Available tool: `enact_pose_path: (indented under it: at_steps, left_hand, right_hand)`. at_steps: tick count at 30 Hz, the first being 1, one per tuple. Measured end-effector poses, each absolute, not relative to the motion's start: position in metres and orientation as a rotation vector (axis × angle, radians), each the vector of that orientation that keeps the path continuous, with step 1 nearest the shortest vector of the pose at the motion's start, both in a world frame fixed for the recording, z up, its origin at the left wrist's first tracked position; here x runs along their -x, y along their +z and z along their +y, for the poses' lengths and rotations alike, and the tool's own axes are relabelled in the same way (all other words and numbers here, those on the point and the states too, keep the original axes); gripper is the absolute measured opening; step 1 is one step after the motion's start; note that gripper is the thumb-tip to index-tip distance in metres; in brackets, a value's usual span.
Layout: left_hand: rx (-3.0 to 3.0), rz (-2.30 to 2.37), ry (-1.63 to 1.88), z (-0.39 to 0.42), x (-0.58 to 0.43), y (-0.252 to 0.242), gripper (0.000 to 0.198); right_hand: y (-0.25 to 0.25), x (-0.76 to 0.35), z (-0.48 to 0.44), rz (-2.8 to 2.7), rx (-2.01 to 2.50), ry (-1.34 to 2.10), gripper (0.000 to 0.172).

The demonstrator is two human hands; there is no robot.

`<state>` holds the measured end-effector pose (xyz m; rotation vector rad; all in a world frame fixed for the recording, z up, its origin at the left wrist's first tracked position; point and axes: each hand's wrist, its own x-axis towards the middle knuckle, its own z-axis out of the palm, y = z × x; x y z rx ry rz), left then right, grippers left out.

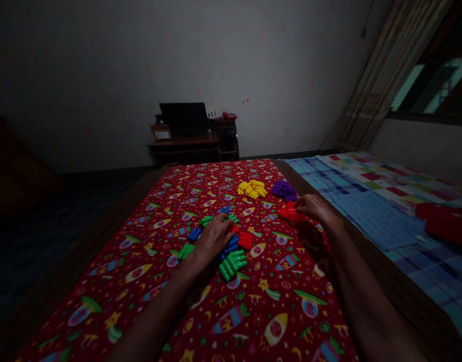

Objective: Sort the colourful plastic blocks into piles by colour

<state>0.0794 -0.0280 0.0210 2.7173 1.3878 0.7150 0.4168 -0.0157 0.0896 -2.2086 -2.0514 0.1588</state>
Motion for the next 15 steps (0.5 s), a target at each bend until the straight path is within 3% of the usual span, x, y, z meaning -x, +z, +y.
enact_pose_path:
  at_steps: [4, 9, 15]
  left_hand:
    - [-2.811, 1.527, 0.532, -0.037, -0.087, 0.03, 0.016]
    - [-2.821, 1.672, 0.36, -0.035, -0.088, 0.033, 0.017]
    - [-2.63, 1.462, 0.728, -0.03, -0.088, 0.032, 0.01]
  right_hand:
    - [0.092, -0.404, -0.02, -1.974, 2.274, 0.056, 0.03]
    - [0.102, -0.361, -0.03, -2.052, 1.925, 0.075, 0.026]
    - [0.067, -0.288, -0.046, -2.204, 1.242, 0.434, 0.03]
